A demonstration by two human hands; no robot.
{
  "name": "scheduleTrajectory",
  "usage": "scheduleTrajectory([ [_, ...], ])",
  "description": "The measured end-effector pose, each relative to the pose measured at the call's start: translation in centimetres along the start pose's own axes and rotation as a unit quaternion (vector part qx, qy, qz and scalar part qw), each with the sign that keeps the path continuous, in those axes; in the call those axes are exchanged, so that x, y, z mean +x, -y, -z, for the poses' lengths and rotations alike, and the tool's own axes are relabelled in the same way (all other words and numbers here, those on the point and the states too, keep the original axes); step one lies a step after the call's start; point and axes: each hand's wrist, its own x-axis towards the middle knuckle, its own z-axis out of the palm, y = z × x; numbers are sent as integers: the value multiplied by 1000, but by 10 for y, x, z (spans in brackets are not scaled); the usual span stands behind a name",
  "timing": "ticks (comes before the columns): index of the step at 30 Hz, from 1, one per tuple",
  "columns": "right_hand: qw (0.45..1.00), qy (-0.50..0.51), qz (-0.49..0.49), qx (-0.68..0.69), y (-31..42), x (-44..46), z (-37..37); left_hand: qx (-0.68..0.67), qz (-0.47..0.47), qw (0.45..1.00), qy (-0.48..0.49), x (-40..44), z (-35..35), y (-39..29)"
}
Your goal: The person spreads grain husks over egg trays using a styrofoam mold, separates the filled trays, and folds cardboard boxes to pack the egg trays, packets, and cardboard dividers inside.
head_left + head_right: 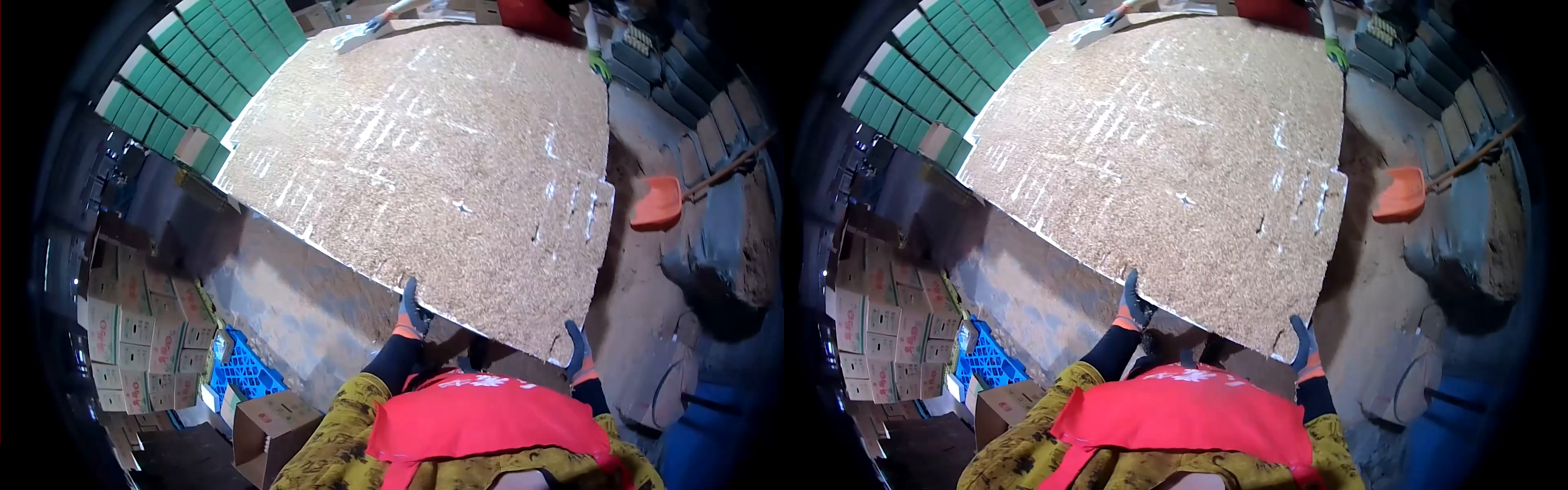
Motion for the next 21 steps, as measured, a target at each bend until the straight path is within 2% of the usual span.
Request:
scheduleTrajectory([
  [2,1000,-3,-2,2,6,-3,-11,-26,45,998,21,-25,-34,-9],
  [4,998,-13,31,-49,8,-4,-18,176,-104,979,-3,-21,-22,2],
  [5,999,-8,-27,22,-7,9,7,272,-172,946,-37,-18,-16,8],
  [8,999,-10,16,29,-9,8,1,213,-63,966,-131,-50,-68,-15],
  [10,999,-29,38,-17,-3,4,-15,71,-5,993,-97,-30,-47,-11],
  [11,997,-47,47,-42,0,-1,-15,65,-15,996,-57,-20,-35,-9],
  [12,997,-69,14,-43,-11,8,9,67,-15,997,-32,-11,-21,-6],
  [13,994,-90,-64,22,-6,3,2,83,-7,996,-24,-13,-22,-10],
  [14,987,-132,-90,17,0,-2,-8,104,9,994,-23,-20,-29,-16],
  [15,993,-116,-15,-28,-6,4,-4,127,23,991,-22,-25,-35,-21],
  [16,989,-135,-7,-65,-7,5,1,152,39,987,-20,-30,-41,-26],
  [17,977,-107,97,-155,-14,15,10,265,15,964,-36,-34,-43,-23],
  [18,964,-135,96,-207,-17,20,16,309,18,950,-32,-18,-19,-28],
  [20,966,-134,77,-205,-42,37,53,397,23,917,-24,11,27,-36],
  [21,967,-149,80,-192,-47,41,64,650,-116,751,2,-11,12,-38],
])
